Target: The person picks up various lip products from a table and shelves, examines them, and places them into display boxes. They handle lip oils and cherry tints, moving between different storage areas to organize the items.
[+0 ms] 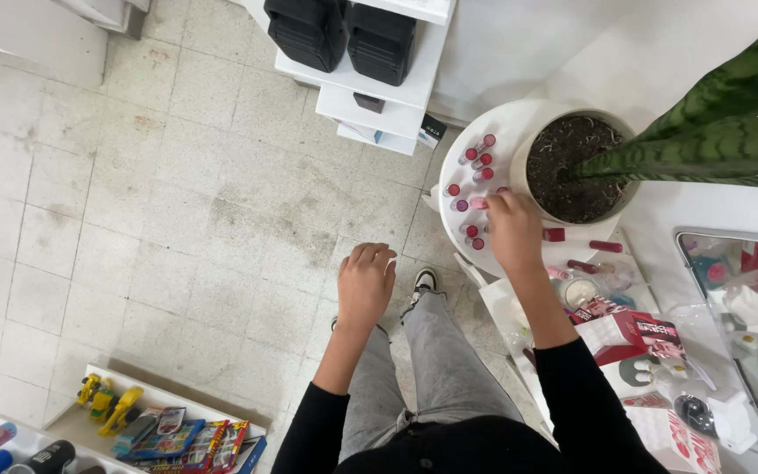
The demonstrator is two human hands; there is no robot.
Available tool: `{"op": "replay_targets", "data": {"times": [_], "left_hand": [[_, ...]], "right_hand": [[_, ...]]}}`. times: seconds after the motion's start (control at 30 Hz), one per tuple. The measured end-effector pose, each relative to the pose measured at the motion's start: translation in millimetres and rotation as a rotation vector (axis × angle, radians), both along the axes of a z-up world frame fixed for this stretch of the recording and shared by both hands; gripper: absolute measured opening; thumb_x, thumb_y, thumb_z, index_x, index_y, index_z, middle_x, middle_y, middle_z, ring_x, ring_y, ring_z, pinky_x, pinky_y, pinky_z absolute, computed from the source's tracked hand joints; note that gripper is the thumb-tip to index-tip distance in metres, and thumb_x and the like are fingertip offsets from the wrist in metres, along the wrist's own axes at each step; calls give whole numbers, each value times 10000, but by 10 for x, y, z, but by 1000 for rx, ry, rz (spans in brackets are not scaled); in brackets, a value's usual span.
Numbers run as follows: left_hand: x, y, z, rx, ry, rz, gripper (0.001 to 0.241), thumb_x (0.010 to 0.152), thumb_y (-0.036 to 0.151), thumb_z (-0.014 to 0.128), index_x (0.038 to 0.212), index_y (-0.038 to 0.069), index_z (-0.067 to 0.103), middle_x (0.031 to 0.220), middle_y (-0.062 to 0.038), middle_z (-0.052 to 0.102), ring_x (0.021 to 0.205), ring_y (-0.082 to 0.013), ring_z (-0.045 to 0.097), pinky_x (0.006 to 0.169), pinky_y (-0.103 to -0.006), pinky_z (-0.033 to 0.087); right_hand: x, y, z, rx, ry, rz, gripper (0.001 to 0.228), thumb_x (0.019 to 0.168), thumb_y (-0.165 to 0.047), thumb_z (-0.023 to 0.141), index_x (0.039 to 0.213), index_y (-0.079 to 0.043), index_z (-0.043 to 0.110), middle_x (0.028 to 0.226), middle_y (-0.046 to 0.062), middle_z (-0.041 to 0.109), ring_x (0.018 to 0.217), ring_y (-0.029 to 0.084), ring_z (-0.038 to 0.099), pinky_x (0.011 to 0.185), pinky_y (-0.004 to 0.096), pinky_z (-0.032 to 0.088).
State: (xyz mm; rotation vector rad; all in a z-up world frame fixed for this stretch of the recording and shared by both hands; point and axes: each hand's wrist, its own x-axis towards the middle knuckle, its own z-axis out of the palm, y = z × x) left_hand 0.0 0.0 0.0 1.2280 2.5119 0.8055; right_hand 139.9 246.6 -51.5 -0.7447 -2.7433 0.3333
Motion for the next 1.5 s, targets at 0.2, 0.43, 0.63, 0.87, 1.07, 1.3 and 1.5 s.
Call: {"op": "replay_targets", "data": {"times": [0.2, 0.43, 0.63, 0.87, 1.07, 1.3, 1.5], "left_hand": [[-50, -169, 640, 185, -108, 39, 234, 920, 124, 719, 1142, 49, 713, 1187, -96, 719, 1155, -312, 652, 955, -433, 531], [-42, -896, 1981, 551, -135, 120, 460, 898, 158, 761, 1297, -17, 612, 1201, -147, 700, 1135, -329, 654, 950, -424, 508], [40, -2225, 2322, 601, 82, 362, 302, 885, 144, 785, 1168, 72, 707, 1088, -72, 745, 963, -278, 695, 836, -376, 542], [465, -3725, 2415, 440, 563, 651, 257, 878, 180, 823, 1109, 121, 728, 1060, -1, 739, 883, -200, 672, 736, -362, 490], [951, -4522, 2334, 333, 692, 965, 264, 888, 220, 809, 1115, 119, 722, 1033, -4, 721, 874, -206, 668, 756, -365, 499], [1225, -5042, 2278, 218, 699, 1244, 361, 887, 283, 801, 1173, 80, 712, 1009, -29, 713, 868, -214, 676, 725, -373, 494], [1092, -5436, 2093, 174, 664, 1422, 335, 931, 327, 749, 1135, 68, 687, 951, -57, 692, 834, -267, 666, 713, -401, 485]], "right_hand": [[-4, -268, 1164, -897, 535, -219, 211, 937, 87, 708, 1141, 30, 701, 1061, 101, 734, 922, 161, 709, 803, 288, 582], [-372, -1016, 1774, -1295, 536, 390, 256, 894, 144, 664, 1133, 59, 693, 1067, 149, 741, 930, 174, 732, 823, 306, 618], [-1066, -2401, 2248, -1471, 447, 876, 262, 926, 144, 646, 1174, 64, 671, 1249, 172, 638, 1126, 213, 699, 980, 365, 612], [-1638, -4003, 2196, -1619, -64, 1115, 301, 876, 97, 685, 1176, 68, 670, 1095, 167, 746, 964, 223, 750, 791, 344, 618], [-1751, -5150, 2140, -1651, -390, 1371, 209, 1003, -77, 621, 1132, 67, 701, 810, 100, 720, 624, 144, 663, 531, 286, 538], [-1817, -6120, 2184, -1549, -477, 1546, 194, 1012, -90, 610, 1120, 40, 707, 820, 65, 701, 623, 88, 605, 547, 250, 497], [-2240, -6854, 2139, -1417, -465, 1873, 213, 938, -94, 706, 1112, 30, 715, 903, 67, 716, 663, 81, 625, 569, 228, 512]]}}
